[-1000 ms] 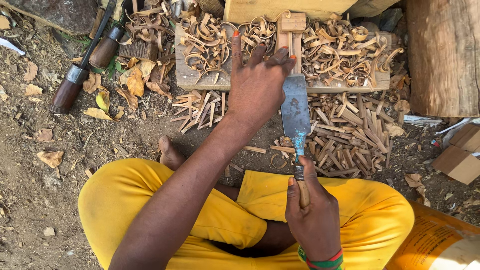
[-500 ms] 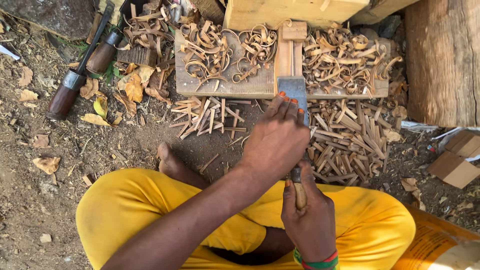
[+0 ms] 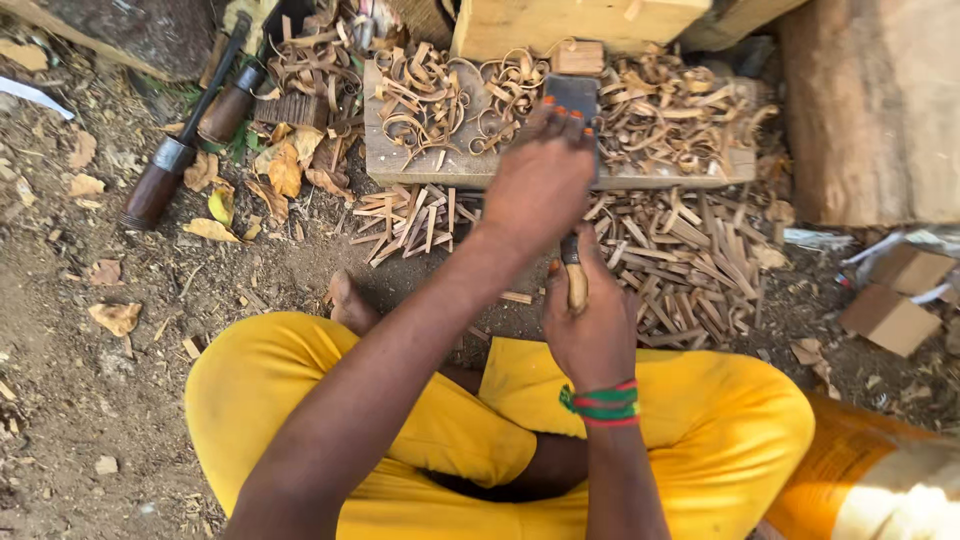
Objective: The person uses a chisel and a knife to carve and smooth small wood pieces while sitting on the ground.
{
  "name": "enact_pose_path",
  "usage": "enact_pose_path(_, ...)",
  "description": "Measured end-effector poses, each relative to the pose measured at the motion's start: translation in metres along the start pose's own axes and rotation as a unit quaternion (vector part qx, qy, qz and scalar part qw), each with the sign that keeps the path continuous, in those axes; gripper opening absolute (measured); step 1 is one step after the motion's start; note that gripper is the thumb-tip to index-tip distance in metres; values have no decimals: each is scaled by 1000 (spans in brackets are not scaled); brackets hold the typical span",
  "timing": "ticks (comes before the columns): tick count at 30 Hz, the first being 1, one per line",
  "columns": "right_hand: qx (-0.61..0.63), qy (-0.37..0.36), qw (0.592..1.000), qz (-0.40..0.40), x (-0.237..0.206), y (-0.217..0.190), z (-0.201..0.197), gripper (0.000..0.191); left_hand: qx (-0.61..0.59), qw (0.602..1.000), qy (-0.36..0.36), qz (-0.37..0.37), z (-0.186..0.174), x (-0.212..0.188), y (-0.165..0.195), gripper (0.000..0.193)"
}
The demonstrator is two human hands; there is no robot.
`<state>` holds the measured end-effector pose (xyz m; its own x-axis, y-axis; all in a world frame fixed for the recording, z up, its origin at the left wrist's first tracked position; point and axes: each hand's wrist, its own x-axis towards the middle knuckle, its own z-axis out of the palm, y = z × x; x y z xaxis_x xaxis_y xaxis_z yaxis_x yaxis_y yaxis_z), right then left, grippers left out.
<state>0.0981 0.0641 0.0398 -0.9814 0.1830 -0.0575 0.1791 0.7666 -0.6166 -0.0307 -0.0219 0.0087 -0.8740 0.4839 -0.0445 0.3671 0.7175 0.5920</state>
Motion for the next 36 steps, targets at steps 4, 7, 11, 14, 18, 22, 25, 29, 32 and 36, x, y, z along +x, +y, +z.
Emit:
enact_pose_path(4,126,23,991,36,-17,18,-9,51,13,980,187,74,-12,-13,-28,31)
enact_pose_path(7,237,15,954,184,-49,30,-22,53,13,982,179,50,-11,-21,-38,41)
enact_pose_path(11,123,30,979,161,-80,45,-34,52,26,991,119,47,0,-5,-32,32)
enact_pose_path(14,100,30,981,162,-94,55,-29,49,102,984,127,71,11,10,-25,44)
enact_pose_path(18,96,32,986,135,-97,64,-19,46,162,983,60,58,17,17,-28,48)
enact_pose_path(22,79,34,990,110,-91,66,-14,46,137,985,85,66,14,12,-34,46)
enact_pose_path(25,98,19,986,131,-90,64,-14,47,87,992,84,48,10,6,-37,30)
enact_pose_path(29,95,15,985,141,-91,62,-14,47,86,994,46,44,6,3,-41,26)
enact_pose_path(32,96,8,985,144,-91,62,-15,48,101,988,96,61,8,4,-44,29)
enact_pose_path(36,91,9,988,123,-90,62,-15,46,108,987,101,67,15,5,-47,34)
